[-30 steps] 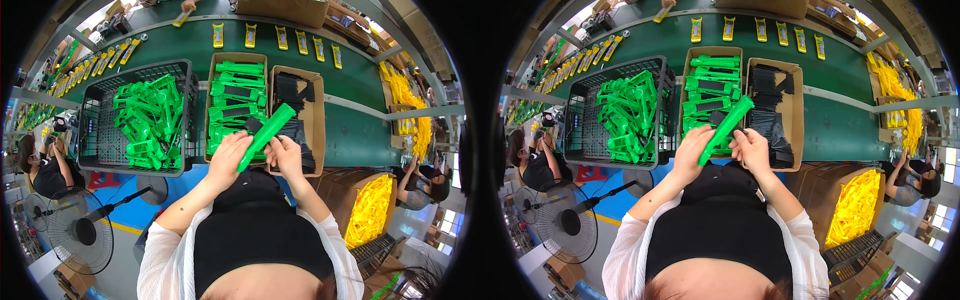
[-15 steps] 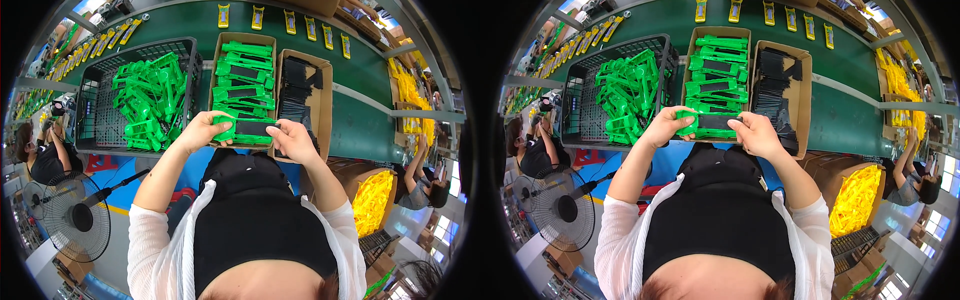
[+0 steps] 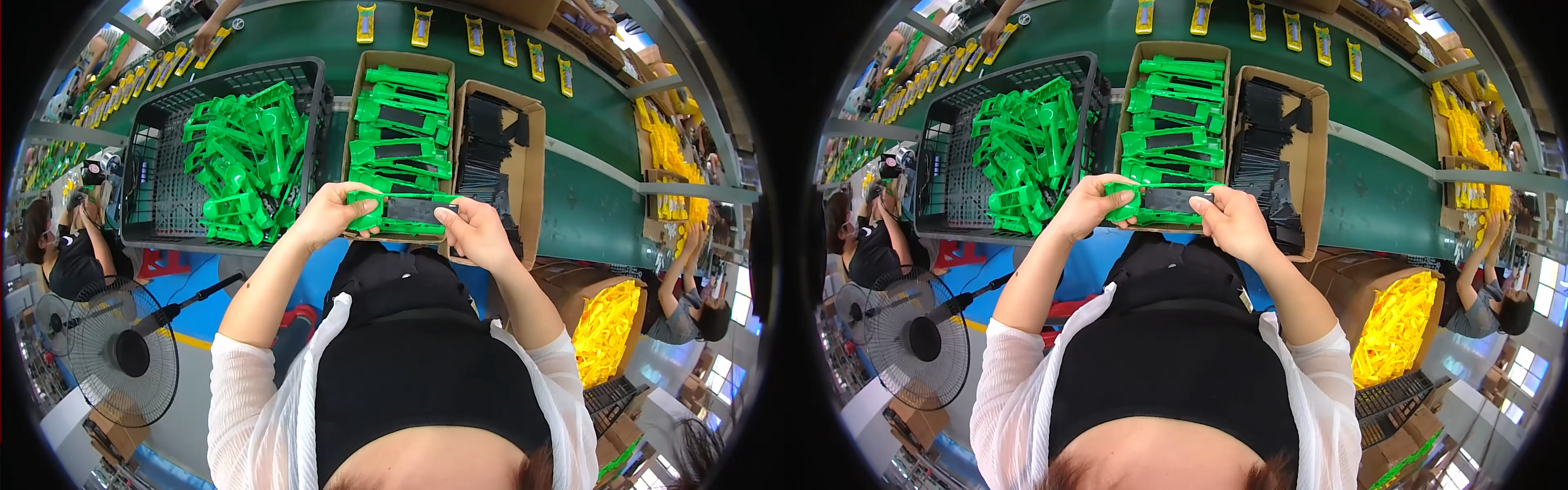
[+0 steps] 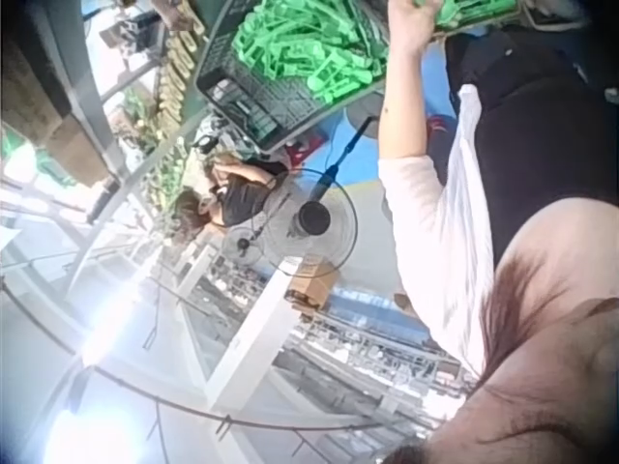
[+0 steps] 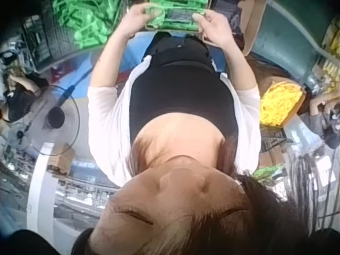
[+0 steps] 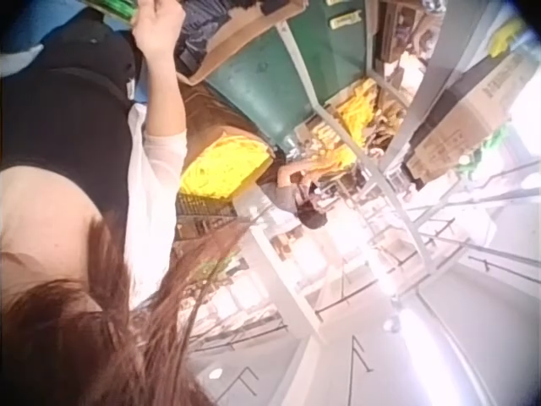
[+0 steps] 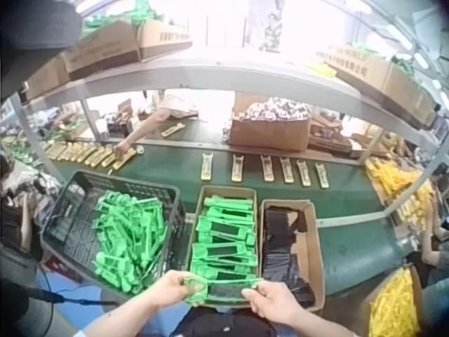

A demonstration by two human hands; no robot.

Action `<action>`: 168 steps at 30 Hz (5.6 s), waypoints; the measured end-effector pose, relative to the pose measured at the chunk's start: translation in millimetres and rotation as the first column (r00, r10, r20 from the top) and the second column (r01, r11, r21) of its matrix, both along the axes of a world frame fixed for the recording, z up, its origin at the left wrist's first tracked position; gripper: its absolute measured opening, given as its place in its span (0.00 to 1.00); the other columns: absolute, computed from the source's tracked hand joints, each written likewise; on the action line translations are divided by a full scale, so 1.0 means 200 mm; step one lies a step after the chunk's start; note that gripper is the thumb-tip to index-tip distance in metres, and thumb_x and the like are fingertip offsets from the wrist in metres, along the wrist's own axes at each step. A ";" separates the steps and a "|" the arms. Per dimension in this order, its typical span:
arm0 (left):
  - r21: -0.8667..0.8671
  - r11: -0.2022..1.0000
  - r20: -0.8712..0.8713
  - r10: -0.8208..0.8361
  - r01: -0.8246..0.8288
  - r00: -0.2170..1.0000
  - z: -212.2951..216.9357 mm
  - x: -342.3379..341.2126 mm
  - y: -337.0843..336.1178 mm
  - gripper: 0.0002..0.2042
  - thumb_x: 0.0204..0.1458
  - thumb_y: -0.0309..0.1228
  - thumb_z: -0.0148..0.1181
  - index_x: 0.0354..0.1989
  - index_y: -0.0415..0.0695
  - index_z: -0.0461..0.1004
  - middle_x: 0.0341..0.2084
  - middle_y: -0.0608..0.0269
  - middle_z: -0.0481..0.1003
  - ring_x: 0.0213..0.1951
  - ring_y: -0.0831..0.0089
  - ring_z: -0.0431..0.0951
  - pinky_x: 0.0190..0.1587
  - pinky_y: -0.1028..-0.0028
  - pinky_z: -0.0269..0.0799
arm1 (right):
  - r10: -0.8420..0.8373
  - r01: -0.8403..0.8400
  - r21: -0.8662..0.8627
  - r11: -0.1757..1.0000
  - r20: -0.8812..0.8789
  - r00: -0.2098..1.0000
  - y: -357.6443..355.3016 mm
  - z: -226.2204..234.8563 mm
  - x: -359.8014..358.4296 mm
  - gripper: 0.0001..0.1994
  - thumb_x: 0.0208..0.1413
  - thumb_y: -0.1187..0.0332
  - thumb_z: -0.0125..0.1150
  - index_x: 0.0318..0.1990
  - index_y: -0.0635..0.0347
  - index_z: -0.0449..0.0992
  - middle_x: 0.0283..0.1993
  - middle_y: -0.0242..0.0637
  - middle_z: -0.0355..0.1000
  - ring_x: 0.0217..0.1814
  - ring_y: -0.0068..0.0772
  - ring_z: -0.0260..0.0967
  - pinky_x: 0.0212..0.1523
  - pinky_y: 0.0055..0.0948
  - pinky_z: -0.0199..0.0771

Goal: Assembling black components into green plastic flashlight housings at an assembly line station.

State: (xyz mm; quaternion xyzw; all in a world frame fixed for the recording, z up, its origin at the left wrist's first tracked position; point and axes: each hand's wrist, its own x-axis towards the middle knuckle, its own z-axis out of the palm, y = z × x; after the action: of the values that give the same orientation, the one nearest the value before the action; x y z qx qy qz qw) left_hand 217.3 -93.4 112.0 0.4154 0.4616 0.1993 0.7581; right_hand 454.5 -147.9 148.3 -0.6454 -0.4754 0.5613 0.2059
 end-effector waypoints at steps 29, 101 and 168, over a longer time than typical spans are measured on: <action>0.269 0.475 -0.931 -0.095 0.838 0.353 0.14 0.32 0.00 0.22 0.45 0.51 0.55 0.20 0.42 0.75 0.18 0.52 0.74 0.27 0.57 0.77 0.31 0.62 0.72 | -0.065 -0.064 0.395 0.916 0.303 0.951 -0.02 -0.25 0.02 0.19 0.45 0.56 0.64 0.30 0.64 0.68 0.22 0.48 0.70 0.27 0.48 0.70 0.27 0.38 0.67; 0.136 0.891 -0.164 0.452 -0.434 0.877 0.06 0.42 -0.13 0.22 0.57 0.45 0.44 0.22 0.38 0.69 0.17 0.62 0.72 0.17 0.77 0.72 0.18 0.80 0.69 | 0.281 -0.230 0.862 0.452 0.108 0.954 -0.12 -0.26 0.39 0.24 0.37 0.79 0.65 0.45 0.54 0.67 0.43 0.44 0.67 0.40 0.42 0.70 0.39 0.31 0.71; 0.850 -0.139 -0.484 0.176 0.509 0.857 0.32 -0.16 0.02 0.15 0.36 0.25 0.56 0.36 0.49 0.74 0.27 0.64 0.69 0.29 0.69 0.69 0.32 0.71 0.65 | -0.311 0.513 0.258 0.818 -0.552 0.774 0.18 -0.21 -0.07 0.07 0.56 0.65 0.55 0.33 0.58 0.67 0.21 0.28 0.67 0.17 0.15 0.62 0.16 0.14 0.58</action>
State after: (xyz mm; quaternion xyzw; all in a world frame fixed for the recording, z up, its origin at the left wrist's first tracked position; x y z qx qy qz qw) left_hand 185.3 -89.7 176.4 0.9264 0.2540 0.2667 0.0777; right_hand 440.3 -112.1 106.2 -0.5178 -0.3541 0.5365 0.5646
